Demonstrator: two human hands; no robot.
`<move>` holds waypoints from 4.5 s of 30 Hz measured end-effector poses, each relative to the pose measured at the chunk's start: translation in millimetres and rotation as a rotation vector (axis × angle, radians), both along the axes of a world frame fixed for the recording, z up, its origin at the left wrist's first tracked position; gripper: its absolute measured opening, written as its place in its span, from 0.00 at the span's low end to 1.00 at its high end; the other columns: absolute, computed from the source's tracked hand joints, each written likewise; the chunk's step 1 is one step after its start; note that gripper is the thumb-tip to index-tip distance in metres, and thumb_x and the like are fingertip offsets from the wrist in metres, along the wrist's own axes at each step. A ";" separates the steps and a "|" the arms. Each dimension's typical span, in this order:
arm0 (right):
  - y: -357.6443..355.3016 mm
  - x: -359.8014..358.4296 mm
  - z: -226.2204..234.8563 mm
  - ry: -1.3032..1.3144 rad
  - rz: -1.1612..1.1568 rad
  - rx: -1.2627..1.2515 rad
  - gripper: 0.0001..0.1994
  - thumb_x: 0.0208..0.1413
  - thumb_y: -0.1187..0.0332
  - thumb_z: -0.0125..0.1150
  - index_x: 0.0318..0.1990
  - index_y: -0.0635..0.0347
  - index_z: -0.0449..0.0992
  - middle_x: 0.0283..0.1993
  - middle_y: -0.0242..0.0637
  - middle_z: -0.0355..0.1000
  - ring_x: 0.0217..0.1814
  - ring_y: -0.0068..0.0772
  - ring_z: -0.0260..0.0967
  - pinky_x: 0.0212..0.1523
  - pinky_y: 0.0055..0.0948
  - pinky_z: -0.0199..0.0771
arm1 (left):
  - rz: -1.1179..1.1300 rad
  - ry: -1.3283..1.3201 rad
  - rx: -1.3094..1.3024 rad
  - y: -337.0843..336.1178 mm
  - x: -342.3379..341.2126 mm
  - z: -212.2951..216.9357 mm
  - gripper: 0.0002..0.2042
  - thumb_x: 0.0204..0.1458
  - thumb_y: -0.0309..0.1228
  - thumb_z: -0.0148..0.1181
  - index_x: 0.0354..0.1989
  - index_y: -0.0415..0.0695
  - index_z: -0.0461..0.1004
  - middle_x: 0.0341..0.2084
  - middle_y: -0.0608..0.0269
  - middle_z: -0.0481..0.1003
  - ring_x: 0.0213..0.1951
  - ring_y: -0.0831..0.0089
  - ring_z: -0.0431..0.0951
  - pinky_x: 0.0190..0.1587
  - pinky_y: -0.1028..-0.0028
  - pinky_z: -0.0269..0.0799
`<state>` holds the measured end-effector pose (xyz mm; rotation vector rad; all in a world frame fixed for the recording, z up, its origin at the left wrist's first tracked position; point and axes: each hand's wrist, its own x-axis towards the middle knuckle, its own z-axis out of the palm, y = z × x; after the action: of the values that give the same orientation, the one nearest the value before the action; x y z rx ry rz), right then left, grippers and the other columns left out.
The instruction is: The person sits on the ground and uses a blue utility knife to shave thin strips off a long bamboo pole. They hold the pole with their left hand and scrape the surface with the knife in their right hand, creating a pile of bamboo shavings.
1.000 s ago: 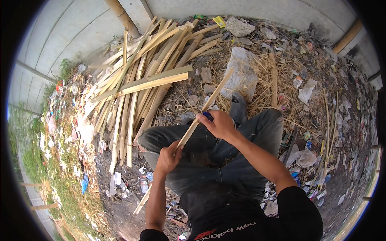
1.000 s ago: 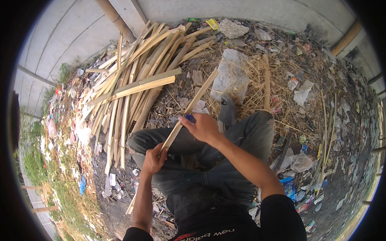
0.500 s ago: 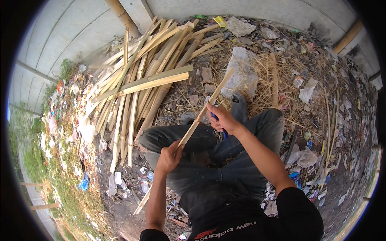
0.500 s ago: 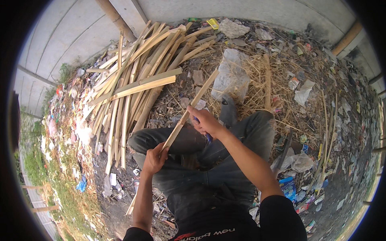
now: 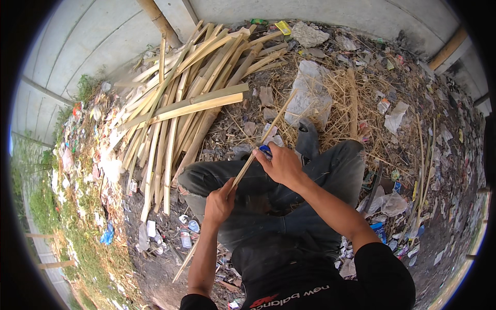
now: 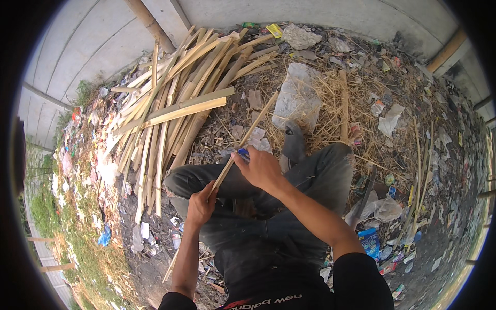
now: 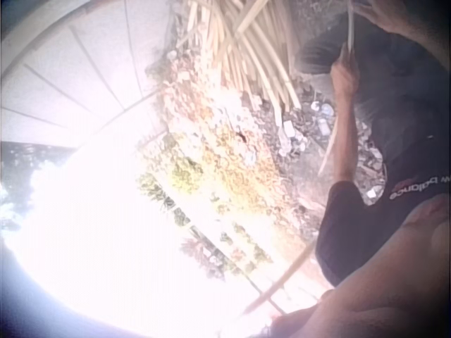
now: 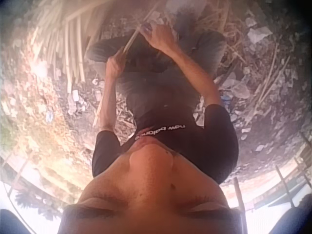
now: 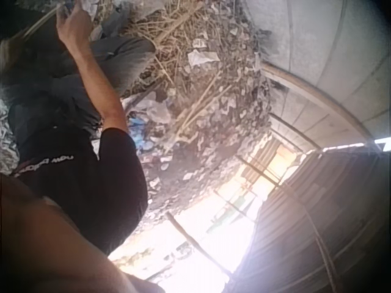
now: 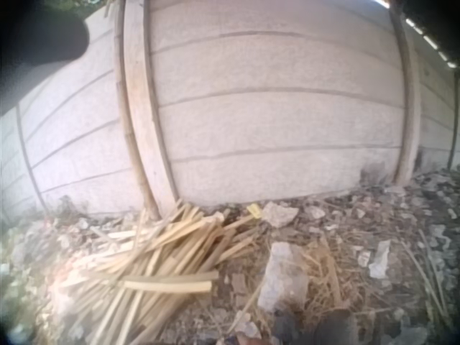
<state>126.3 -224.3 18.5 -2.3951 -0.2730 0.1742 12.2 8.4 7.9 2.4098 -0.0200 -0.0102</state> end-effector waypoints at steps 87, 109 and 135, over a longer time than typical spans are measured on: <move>-9.6 40.2 -2.5 -0.004 -0.164 0.618 0.27 0.52 0.42 0.80 0.37 0.61 0.82 0.21 0.26 0.65 0.23 0.22 0.62 0.25 0.32 0.65 | -0.042 0.333 -0.355 25.5 13.1 21.2 0.15 0.70 0.38 0.59 0.39 0.37 0.80 0.19 0.64 0.79 0.20 0.78 0.79 0.25 0.73 0.73; -19.1 -4.9 16.2 -0.138 0.122 0.016 0.26 0.75 0.48 0.51 0.41 0.66 0.79 0.24 0.54 0.76 0.29 0.63 0.77 0.32 0.55 0.76 | -0.015 -0.091 0.148 -26.8 41.7 23.1 0.37 0.50 0.34 0.74 0.73 0.58 0.71 0.35 0.51 0.84 0.34 0.49 0.86 0.37 0.55 0.81; -116.0 64.2 1.9 -0.047 -0.255 -0.125 0.27 0.71 0.43 0.54 0.39 0.63 0.82 0.35 0.56 0.79 0.41 0.65 0.77 0.43 0.55 0.74 | -0.140 0.016 0.317 -21.2 9.5 49.6 0.34 0.48 0.35 0.71 0.69 0.58 0.75 0.28 0.53 0.81 0.31 0.49 0.84 0.37 0.53 0.80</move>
<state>190.5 -340.3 20.4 -2.5337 0.0238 0.0180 21.7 -12.8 57.5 2.7205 -0.1924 -0.1041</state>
